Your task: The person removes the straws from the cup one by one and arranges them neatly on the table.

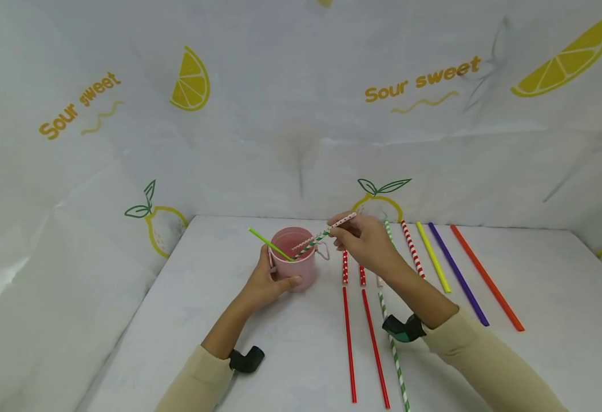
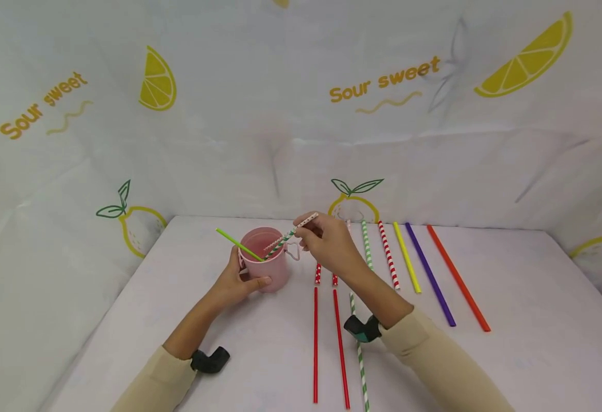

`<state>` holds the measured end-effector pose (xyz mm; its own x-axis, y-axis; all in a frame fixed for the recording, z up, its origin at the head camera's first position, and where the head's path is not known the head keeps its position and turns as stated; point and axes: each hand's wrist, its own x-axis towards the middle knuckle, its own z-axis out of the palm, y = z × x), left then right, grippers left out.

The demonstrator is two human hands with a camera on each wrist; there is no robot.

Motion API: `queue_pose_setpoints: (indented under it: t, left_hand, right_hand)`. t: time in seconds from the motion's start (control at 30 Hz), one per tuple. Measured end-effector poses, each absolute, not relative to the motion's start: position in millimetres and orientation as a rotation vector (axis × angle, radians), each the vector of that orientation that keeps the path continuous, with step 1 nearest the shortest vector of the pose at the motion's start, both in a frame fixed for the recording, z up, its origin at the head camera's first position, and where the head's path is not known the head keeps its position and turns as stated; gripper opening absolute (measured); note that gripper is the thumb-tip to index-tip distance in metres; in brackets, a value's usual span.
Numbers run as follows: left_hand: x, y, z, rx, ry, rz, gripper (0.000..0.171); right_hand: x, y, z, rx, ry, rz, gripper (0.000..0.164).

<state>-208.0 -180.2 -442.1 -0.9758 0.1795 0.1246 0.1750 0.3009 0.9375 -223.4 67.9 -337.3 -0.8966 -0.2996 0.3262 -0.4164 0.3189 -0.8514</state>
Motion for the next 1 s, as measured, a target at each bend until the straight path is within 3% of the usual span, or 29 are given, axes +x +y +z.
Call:
queue_pose_setpoints:
  t: [0.23,0.47,0.67,1.0]
  left_hand:
    - [-205.4,-179.0,-438.7,0.330,2.528,1.827,0.091]
    - [-184.9,-170.8,-404.0,0.321,2.510,1.829,0.085]
    - [-184.2,-170.2,-403.5,0.328,2.502,1.833,0.085]
    - [-185.1,-170.9,-403.2,0.319,2.495,1.836,0.084]
  right_hand:
    - [-218.7,77.4,-331.7,0.640,-2.429,1.603,0.013]
    - [-217.0,87.0,-332.9,0.692,-2.277,1.678,0.015]
    - [-216.5,95.0,-331.0,0.832,-2.056,1.834,0.017]
    - [-206.2,108.1,-326.1,0.839,-1.993,1.869,0.020]
